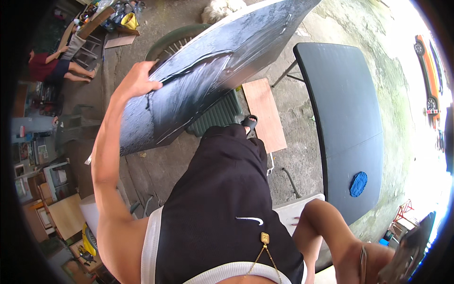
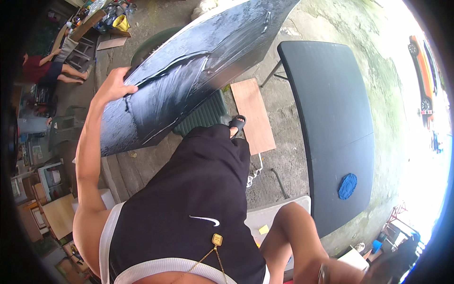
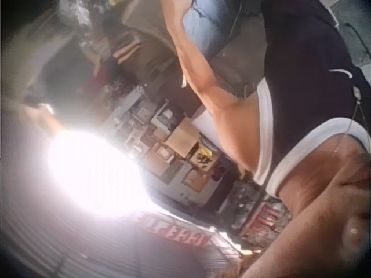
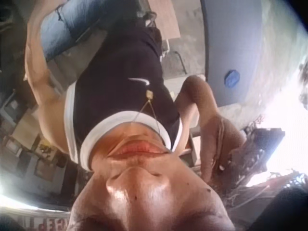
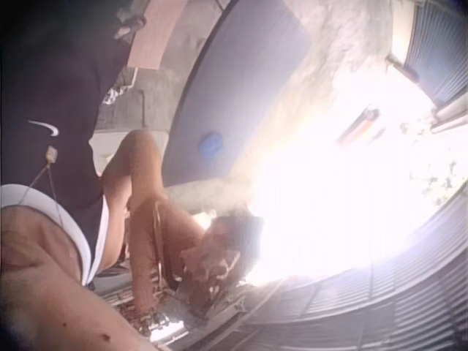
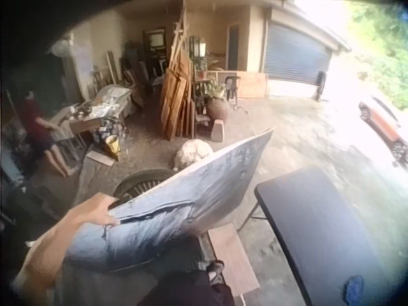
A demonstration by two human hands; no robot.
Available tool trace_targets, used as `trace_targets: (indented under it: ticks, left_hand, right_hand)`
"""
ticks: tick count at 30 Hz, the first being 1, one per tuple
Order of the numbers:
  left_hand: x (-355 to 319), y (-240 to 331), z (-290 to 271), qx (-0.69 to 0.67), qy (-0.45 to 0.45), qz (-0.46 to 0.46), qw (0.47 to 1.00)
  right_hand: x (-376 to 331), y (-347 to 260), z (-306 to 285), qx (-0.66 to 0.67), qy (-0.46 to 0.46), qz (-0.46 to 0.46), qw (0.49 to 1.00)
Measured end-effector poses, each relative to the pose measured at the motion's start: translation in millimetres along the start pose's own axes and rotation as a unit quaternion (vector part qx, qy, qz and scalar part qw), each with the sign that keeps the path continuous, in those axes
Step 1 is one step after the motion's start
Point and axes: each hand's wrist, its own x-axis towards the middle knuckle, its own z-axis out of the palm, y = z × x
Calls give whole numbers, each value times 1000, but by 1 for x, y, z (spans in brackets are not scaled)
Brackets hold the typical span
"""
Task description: The person uses a hammer and a metal nail gun to secure a white strip along the edge of a large, curved wooden board. The person repeatedly hammers nails into the strip to attach it to the board, working along the length of the edge.
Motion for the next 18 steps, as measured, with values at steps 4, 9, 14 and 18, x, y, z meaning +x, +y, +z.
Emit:
trace_targets:
  ticks: [4, 9, 14, 18]
  left_hand:
    - [-18, 0, -15, 10, -17, -41, 999]
    - [-60, -55, -35, 38, -35, -14, 999]
    - [-99, -82, -35, -3, -49, -73, 996]
    - [-100, -83, -25, -37, -9, -56, 998]
  right_hand:
    - [-34, 19, -33, 20, 68, 166, 984]
    - [-111, -15, -52, -67, 164, 428, 886]
    - [-198, -34, -65, -226, -43, 621, 750]
    - [-240, -44, -45, -199, -175, 734, 625]
